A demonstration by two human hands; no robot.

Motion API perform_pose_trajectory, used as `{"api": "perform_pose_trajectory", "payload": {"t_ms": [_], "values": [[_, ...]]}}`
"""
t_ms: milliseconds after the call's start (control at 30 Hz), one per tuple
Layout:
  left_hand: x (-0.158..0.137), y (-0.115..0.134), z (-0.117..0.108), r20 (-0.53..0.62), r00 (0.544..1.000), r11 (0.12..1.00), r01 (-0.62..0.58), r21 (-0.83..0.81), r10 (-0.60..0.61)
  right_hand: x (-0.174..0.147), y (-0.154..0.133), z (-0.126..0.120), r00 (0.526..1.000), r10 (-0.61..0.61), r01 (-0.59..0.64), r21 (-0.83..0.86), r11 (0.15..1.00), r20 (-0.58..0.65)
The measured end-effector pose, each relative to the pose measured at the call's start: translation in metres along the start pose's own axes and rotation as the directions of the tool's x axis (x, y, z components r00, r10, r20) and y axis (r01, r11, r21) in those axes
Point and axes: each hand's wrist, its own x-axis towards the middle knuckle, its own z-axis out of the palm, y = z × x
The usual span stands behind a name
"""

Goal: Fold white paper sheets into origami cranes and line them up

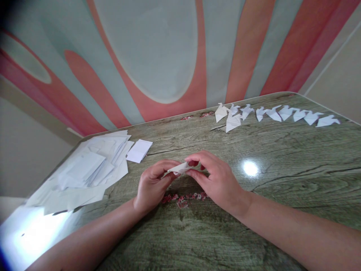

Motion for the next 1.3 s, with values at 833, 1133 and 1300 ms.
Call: {"api": "perform_pose_trajectory", "payload": {"t_ms": [833,1133,1300], "values": [[-0.008,0.010,-0.004,0.067,0.913,0.885,-0.407,0.227,0.403,-0.008,-0.004,-0.001,0.998,0.045,-0.047,0.054,0.997,0.053],[-0.010,0.007,0.002,0.008,0.959,0.940,-0.279,0.199,0.283,-0.007,-0.006,-0.005,0.998,0.025,-0.026,0.015,1.000,0.061],[-0.008,0.005,0.001,0.066,0.970,0.952,-0.243,0.187,0.235,-0.008,-0.006,-0.003,0.997,0.038,-0.039,0.012,0.999,0.067]]}}
